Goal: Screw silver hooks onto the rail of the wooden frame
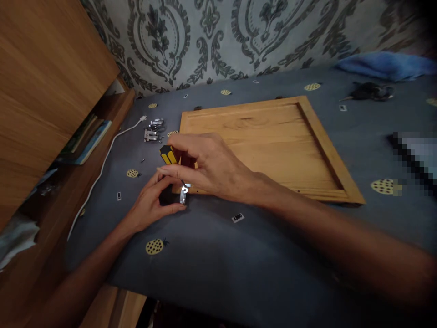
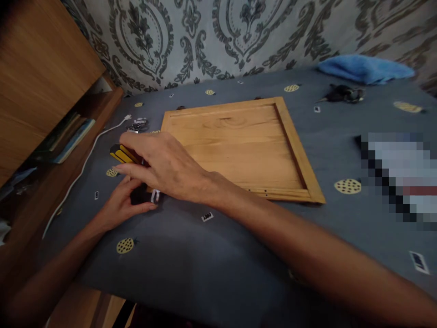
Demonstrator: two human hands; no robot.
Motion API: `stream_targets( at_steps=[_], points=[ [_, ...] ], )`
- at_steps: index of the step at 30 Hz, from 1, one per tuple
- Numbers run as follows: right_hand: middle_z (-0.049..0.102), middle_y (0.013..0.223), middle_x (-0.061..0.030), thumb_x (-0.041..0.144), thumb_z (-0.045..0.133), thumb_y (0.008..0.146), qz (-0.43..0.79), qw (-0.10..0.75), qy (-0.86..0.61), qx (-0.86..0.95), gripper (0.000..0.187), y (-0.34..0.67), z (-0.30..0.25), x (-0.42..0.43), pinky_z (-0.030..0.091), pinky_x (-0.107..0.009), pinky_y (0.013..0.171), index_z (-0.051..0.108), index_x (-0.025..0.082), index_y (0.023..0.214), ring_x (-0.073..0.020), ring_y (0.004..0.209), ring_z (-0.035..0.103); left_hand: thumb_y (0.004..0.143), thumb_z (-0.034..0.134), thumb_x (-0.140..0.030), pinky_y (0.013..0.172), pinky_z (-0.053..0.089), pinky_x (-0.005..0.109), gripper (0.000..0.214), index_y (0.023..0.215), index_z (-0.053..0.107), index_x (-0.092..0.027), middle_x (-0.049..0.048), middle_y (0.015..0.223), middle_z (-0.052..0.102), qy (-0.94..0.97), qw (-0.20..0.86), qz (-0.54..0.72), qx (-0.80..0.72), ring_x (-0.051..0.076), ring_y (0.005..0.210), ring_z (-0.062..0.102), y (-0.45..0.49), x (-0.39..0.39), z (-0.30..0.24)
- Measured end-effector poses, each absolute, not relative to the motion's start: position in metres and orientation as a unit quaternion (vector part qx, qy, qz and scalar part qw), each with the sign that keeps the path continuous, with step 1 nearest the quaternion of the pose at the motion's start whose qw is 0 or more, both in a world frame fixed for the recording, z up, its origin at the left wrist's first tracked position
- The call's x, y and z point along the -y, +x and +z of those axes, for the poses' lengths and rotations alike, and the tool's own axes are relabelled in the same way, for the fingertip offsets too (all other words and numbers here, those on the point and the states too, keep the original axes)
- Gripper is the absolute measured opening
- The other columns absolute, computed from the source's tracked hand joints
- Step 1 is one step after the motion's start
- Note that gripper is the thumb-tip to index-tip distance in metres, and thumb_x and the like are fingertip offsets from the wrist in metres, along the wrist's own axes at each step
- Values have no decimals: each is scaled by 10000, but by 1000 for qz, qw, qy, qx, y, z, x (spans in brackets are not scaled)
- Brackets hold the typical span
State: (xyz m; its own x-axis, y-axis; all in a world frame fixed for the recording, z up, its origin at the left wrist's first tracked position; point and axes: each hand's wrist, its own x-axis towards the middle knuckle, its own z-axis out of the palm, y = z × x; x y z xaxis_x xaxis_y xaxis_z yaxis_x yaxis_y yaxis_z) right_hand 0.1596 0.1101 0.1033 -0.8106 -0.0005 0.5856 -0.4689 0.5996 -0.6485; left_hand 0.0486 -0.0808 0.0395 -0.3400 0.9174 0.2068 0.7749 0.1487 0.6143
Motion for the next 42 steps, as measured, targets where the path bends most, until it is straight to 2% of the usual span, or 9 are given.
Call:
stream_targets(
  at_steps=[18, 25, 32, 36, 42],
  points=[
    [426, 650, 70, 289, 653, 953, 410, 269, 120, 863, 393, 159, 105, -110, 320, -249, 600, 337, 220, 730, -94, 614, 407, 835, 722, -594, 1064, 471, 530, 611, 1356, 560, -318, 76, 1387, 562, 580, 97, 329, -739, 328, 1280, 530, 47, 81, 38],
    [394, 635, 73, 271, 636, 957, 435, 251, 113, 858, 405, 161, 110, -111, 299, -256, 585, 325, 216, 704, -87, 596, 378, 846, 720, -574, 1024, 495, 480, 451, 1190, 632, -295, 57, 1258, 599, 579, 106, 339, -734, 289, 1208, 562, 48, 80, 41],
    [436, 647, 57, 293, 596, 976, 407, 270, 110, 866, 366, 163, 107, -109, 317, -260, 597, 346, 218, 720, -101, 620, 418, 824, 729, -601, 1038, 484, 476, 488, 1182, 637, -283, 66, 1279, 590, 568, 107, 337, -743, 299, 1219, 556, 48, 80, 40],
    [470, 677, 54, 356, 568, 998, 393, 287, 130, 864, 314, 165, 112, -114, 348, -251, 642, 412, 207, 770, -99, 654, 448, 832, 718, -604, 1024, 490, 469, 468, 1170, 636, -291, 60, 1212, 598, 569, 115, 337, -742, 277, 1165, 574, 48, 80, 41],
    [468, 691, 59, 293, 592, 982, 403, 276, 109, 866, 277, 165, 116, -118, 349, -249, 640, 424, 202, 781, -91, 643, 430, 847, 725, -559, 1010, 486, 453, 450, 1205, 620, -308, 66, 1225, 570, 571, 134, 337, -737, 261, 1141, 571, 49, 79, 43]
  ],
)
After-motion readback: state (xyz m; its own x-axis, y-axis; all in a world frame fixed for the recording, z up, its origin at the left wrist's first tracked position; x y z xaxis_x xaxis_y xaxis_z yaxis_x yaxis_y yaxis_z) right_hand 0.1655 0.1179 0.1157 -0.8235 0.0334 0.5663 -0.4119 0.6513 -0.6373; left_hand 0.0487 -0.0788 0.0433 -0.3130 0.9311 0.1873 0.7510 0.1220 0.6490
